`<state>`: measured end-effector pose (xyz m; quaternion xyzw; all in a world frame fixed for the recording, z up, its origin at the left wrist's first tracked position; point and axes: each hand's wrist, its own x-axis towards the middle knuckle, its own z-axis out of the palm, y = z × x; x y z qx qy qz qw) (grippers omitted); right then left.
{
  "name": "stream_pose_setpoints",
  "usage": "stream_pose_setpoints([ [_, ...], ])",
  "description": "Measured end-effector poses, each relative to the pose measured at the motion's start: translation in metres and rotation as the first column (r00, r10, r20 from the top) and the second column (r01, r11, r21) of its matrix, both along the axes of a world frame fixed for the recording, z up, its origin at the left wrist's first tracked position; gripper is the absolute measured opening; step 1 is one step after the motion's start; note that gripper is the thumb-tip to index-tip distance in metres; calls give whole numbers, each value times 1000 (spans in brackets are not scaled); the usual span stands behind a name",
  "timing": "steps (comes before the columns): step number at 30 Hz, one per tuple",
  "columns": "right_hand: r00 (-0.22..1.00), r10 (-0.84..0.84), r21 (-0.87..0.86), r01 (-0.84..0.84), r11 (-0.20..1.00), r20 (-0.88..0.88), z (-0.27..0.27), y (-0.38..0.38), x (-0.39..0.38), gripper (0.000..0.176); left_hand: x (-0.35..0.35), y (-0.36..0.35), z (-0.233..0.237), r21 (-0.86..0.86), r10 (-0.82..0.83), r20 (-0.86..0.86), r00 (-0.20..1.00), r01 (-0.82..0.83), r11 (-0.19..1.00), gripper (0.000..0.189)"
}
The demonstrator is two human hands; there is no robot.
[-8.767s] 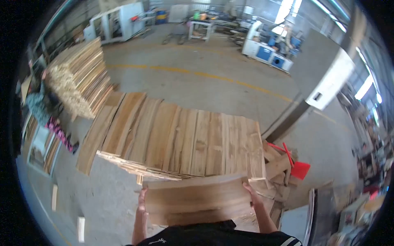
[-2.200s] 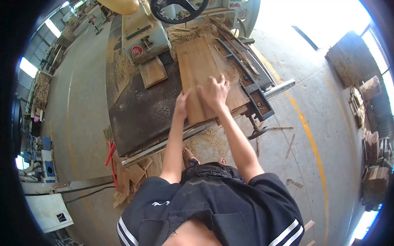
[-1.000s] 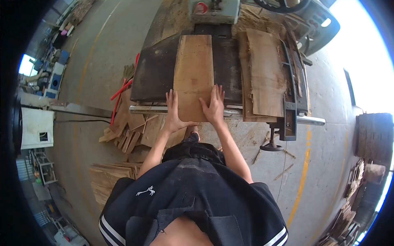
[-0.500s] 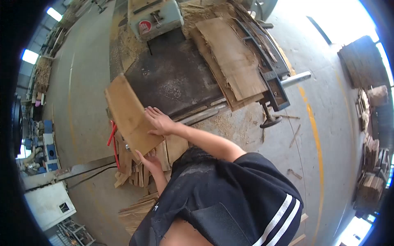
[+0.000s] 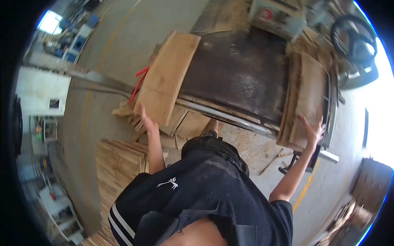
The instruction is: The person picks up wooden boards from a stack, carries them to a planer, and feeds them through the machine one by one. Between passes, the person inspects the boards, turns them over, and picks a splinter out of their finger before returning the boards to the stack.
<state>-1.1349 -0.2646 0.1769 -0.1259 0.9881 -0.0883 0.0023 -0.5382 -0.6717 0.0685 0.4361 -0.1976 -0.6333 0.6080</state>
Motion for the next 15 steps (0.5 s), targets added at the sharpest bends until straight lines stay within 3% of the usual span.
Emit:
stream_pose_setpoints([
  [1, 996, 10, -132, 2, 991, 91, -32, 17, -23, 131, 4, 1, -1, 8, -8, 35, 999, 8, 1000, 64],
  [2, 995, 39, -127, -27, 992, 92, -31, 14, -18, 131, 4, 4, 5, 14, 21, 37, 999, -22, 1000, 64],
  [4, 999, -28, -72, 30, 997, 34, -30, 6, 1, 144, -3, 7, 24, 62, 68, 42, 997, -71, 996, 64],
  [7, 992, -72, 63, 65, 996, 106, 3, -22, 30, 150, 14, -7, 14, 33, 90, 15, 996, -90, 995, 66],
  [10, 986, -98, 93, 86, 992, 132, 9, -29, 38, 153, 19, -24, 31, 42, 95, -8, 995, -94, 995, 67],
  [12, 985, -77, 93, 63, 994, 157, 10, -29, 35, 153, 36, -51, 29, -38, 116, -15, 993, -116, 992, 64],
  [15, 978, -112, 96, 96, 991, 177, 9, -34, 34, 154, 48, -96, 54, -99, 274, 230, 934, -258, 961, 48],
])
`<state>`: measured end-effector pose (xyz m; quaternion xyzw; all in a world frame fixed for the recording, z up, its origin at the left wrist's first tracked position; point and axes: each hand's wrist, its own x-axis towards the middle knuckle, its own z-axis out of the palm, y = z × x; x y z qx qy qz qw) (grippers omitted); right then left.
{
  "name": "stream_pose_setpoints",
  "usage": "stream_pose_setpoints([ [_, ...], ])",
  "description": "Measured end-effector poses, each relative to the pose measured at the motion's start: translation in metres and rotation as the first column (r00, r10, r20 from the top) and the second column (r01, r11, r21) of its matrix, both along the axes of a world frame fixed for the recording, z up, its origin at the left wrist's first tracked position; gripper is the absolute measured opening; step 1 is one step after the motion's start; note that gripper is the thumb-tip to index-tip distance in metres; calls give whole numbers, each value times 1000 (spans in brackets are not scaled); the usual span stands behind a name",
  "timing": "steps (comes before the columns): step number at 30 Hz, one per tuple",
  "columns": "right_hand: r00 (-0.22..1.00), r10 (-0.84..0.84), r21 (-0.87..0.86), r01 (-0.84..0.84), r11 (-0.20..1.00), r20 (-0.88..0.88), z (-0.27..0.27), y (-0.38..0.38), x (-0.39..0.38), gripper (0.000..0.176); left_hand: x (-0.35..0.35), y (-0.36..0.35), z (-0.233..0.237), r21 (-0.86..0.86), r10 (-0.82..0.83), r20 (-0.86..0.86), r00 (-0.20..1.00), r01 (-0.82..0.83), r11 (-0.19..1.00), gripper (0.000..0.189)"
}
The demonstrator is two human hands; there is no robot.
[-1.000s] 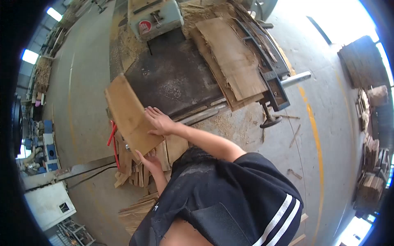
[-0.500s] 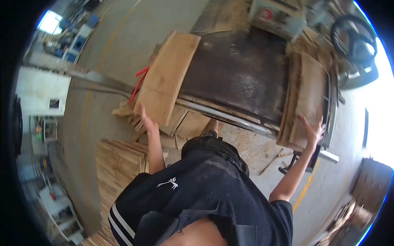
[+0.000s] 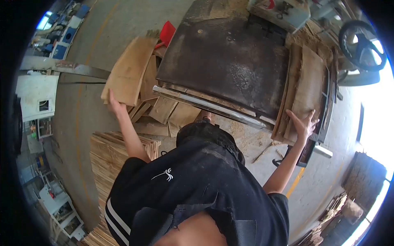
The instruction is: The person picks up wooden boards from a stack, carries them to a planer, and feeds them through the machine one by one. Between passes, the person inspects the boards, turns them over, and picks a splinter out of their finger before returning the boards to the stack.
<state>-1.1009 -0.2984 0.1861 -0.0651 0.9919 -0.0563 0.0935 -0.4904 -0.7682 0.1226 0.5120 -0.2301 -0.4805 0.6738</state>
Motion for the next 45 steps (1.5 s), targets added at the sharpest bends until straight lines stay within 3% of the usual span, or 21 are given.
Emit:
stream_pose_setpoints([
  [2, 998, -50, 30, 49, 998, 40, 2, -10, 2, 153, 4, -38, 2, -27, 74, 125, 989, -72, 997, 40],
  [3, 998, -51, 24, 50, 998, 41, 1, -10, 1, 154, 8, -59, -6, 58, 29, 580, 814, -77, 995, 36],
  [4, 997, -58, 19, 57, 998, 44, 1, -11, 2, 154, 14, -72, -11, 136, -68, 891, 449, -121, 983, 32],
  [7, 996, -58, 3, 57, 998, 66, 0, -10, 2, 156, 12, -81, -18, -13, 25, 965, 259, -47, 999, 33],
  [10, 995, -72, 27, 70, 997, 62, 4, -11, 6, 159, 67, -106, -58, 141, -88, 959, 269, -186, 972, 36],
  [11, 998, -44, 46, 41, 998, 48, 5, -14, 6, 160, 82, -109, -65, 106, -2, 874, 486, -187, 977, 37],
  [14, 1000, -5, 2, 5, 1000, -20, 20, -21, 15, 151, 119, -95, -77, 102, 157, 579, 800, -262, 960, 39],
  [20, 999, -39, -104, 40, 994, 5, -7, 1, -3, 132, 119, -43, -145, 425, -5, 583, 813, -300, 854, 76],
  [22, 977, 73, -691, 88, 717, 200, 25, -5, 9, 98, 88, -18, -132, 458, -20, 694, 720, -420, 783, 81],
  [24, 901, 113, -817, 320, 480, 419, 75, -11, 30, 60, 57, 4, -121, 418, -58, 758, 650, -415, 808, 80],
  [26, 693, 200, -720, 678, 150, 693, 93, 8, 49, 39, -15, 56, -61, 107, 85, 743, 663, -244, 964, 73],
  [28, 762, 115, -767, 642, -7, 637, 114, 7, 89, 40, -102, 120, 27, 5, 1, 768, 641, -7, 1000, 64],
  [29, 755, 135, -762, 648, 3, 642, 105, 11, 101, 40, -122, 135, 13, -207, -52, 622, 781, 228, 951, 56],
  [30, 749, 232, -741, 657, -137, 621, 89, 15, 110, 47, -145, 163, 29, -189, -249, 617, 746, 448, 874, 53],
  [31, 740, 327, -691, 669, -273, 587, 77, 14, 119, 54, -177, 193, 64, -250, -140, 876, 461, 683, 687, 60],
  [32, 745, 496, -717, 630, -300, 447, 77, -1, 136, 70, -198, 213, 85, -162, -311, 883, 352, 850, 501, 80],
  [34, 779, 389, -757, 603, -251, 491, 42, -13, 168, 78, -235, 261, 111, -22, -460, 876, 144, 965, 261, 132],
  [35, 657, 594, -587, 731, -349, 465, 13, -19, 172, 78, -246, 280, 119, 59, -469, 883, 27, 984, 167, 150],
  [38, 442, 778, -313, 892, -327, 446, -20, -44, 200, 74, -256, 305, 106, 282, -377, 899, -224, 953, 106, 165],
  [44, 237, 641, -227, 969, -100, 730, -72, -54, 212, 54, -246, 282, 59, 247, -324, 928, -184, 955, 164, 167],
  [45, 452, 463, -488, 872, -48, 763, -78, -55, 211, 48, -249, 281, 58, 219, -344, 926, -154, 963, 157, 166],
])
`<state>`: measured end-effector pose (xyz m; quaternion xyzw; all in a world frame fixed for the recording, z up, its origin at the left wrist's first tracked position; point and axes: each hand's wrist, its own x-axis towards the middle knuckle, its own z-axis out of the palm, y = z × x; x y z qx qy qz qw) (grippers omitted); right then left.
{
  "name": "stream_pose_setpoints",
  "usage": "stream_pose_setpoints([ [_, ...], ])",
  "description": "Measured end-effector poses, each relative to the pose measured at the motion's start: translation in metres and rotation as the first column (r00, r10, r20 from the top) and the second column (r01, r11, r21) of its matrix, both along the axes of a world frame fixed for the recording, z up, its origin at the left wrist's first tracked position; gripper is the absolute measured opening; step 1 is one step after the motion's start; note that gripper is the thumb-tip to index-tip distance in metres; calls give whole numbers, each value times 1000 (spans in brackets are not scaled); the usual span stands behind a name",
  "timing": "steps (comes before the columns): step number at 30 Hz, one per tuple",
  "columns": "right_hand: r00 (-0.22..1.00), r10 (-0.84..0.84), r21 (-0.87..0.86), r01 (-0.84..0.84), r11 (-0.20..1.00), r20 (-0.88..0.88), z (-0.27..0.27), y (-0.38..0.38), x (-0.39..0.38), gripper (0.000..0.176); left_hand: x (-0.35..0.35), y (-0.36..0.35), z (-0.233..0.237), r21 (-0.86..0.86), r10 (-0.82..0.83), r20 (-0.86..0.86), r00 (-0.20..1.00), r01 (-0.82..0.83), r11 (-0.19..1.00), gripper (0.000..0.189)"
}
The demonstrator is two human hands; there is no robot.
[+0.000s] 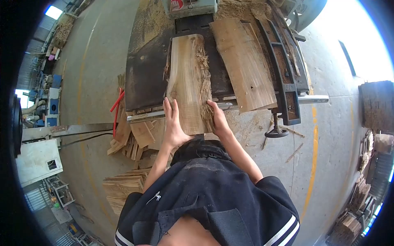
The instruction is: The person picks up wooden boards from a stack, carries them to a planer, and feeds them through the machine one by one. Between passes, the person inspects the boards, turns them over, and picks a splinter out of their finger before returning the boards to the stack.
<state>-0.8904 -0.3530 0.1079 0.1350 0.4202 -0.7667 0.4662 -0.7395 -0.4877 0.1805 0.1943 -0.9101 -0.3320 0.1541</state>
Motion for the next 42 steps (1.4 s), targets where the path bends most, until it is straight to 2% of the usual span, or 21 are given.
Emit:
stream_pose_setpoints([
  [1, 964, 0, 216, 59, 975, -266, -4, -2, -2, 43, -5, -3, -2, 23, 1, -38, 999, 0, 1000, 165],
  [2, 718, 13, 261, 236, 936, -696, -13, -3, -1, 34, -11, -9, -11, 20, 3, -42, 999, -2, 1000, 165],
  [3, 716, 10, 255, 235, 938, -698, 5, -5, -4, 34, -20, -17, -26, -81, 28, 96, 995, -20, 996, 166],
  [4, 406, 81, 261, 409, 874, -910, 24, -6, -9, 36, -25, -23, -38, -186, 65, 228, 972, -22, 982, 168],
  [5, 48, 197, 189, 572, 798, -979, 40, -10, -15, 38, -30, -26, -41, -197, 64, 219, 974, -20, 980, 168],
  [7, -130, 347, 245, 488, 838, -929, 34, -22, -26, 50, -44, -27, -48, -288, 159, 91, 983, -127, 949, 174],
  [9, -181, 452, 331, 460, 824, -873, 32, -44, -32, 58, -54, -38, -58, -330, 161, 63, 985, -132, 935, 175],
  [11, -111, 548, 461, 418, 783, -829, 12, -68, -36, 74, -58, -48, -62, -228, 40, 44, 998, -29, 973, 173],
  [12, -188, 605, 470, 470, 747, -774, 6, -71, -36, 81, -62, -51, -62, -223, 24, 5, 1000, -22, 975, 171],
  [16, -192, 602, 466, 469, 750, -775, -1, -77, -53, 80, -80, -64, -66, -206, -29, -125, 992, 2, 979, 172],
  [25, -176, 723, 542, 552, 634, -668, 2, -106, -94, 75, -129, -85, -57, -327, 9, -3, 1000, -9, 945, 167],
  [31, -193, 621, 444, 544, 712, -760, -3, -132, -122, 72, -154, -107, -48, -282, 21, 13, 1000, -17, 959, 170],
  [42, -158, 594, 437, 536, 722, -789, 2, -167, -156, 68, -190, -144, -59, -287, 8, -70, 998, -27, 958, 169],
])
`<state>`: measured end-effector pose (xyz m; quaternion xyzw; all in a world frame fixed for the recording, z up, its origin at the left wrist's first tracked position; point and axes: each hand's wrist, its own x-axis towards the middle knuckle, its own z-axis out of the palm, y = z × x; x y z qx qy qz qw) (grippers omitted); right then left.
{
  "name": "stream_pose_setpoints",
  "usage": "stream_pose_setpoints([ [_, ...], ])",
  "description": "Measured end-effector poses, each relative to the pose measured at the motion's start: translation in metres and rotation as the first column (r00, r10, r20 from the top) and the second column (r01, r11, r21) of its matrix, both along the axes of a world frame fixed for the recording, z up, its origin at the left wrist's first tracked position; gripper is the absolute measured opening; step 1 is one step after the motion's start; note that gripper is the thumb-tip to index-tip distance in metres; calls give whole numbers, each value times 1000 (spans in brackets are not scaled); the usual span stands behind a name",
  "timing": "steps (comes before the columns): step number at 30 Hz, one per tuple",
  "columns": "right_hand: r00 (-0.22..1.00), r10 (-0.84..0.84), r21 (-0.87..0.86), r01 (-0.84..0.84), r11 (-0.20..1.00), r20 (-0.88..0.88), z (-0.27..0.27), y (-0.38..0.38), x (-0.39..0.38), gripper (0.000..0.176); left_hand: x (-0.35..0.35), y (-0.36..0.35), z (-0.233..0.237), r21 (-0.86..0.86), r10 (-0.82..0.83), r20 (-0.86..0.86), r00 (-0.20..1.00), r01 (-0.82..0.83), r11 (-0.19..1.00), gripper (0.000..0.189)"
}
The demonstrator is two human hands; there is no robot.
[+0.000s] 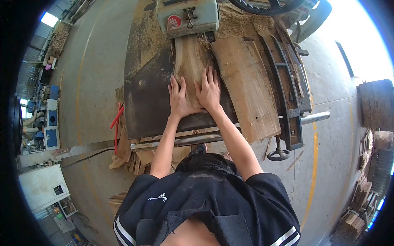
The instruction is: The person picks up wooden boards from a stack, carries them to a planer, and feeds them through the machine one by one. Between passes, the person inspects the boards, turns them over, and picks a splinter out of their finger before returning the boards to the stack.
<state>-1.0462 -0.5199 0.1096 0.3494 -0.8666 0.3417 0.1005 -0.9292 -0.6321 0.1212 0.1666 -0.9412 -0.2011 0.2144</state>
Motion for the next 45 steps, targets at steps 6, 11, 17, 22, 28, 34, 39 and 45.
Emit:
stream_pose_setpoints([
  [6, 1000, 0, -29, 0, 1000, -15, -3, -33, -32, 69, -31, -30, 2, -28, 27, 44, 999, -26, 999, 168],
  [11, 999, -18, -75, 15, 997, -38, -9, -59, -60, 66, -56, -53, 5, -17, 43, 121, 992, -41, 999, 166],
  [17, 987, 44, -220, -79, 972, -157, 5, -52, -61, 66, -77, -74, -1, -56, 83, 159, 984, -74, 996, 152],
  [22, 977, -211, 144, 215, 966, -40, 76, 94, 38, 104, 2, -32, -10, -80, 34, -144, 989, -46, 996, 130],
  [28, 938, -339, 546, 321, 774, -71, 28, 167, 42, 95, 64, 22, -28, 247, 166, -302, 939, -91, 965, 99],
  [34, 979, -35, 649, 161, 743, -202, 76, 180, 41, 71, 97, 89, -21, 320, 73, -369, 927, 53, 946, 78],
  [39, 848, 159, -30, -166, 986, 505, 172, 229, -8, 34, 146, 171, 55, 440, -82, -283, 956, 205, 874, 114],
  [45, 391, 554, -633, 104, 767, 735, 79, 238, 71, 36, 198, 205, 102, 400, -73, -6, 997, 69, 914, 161],
])
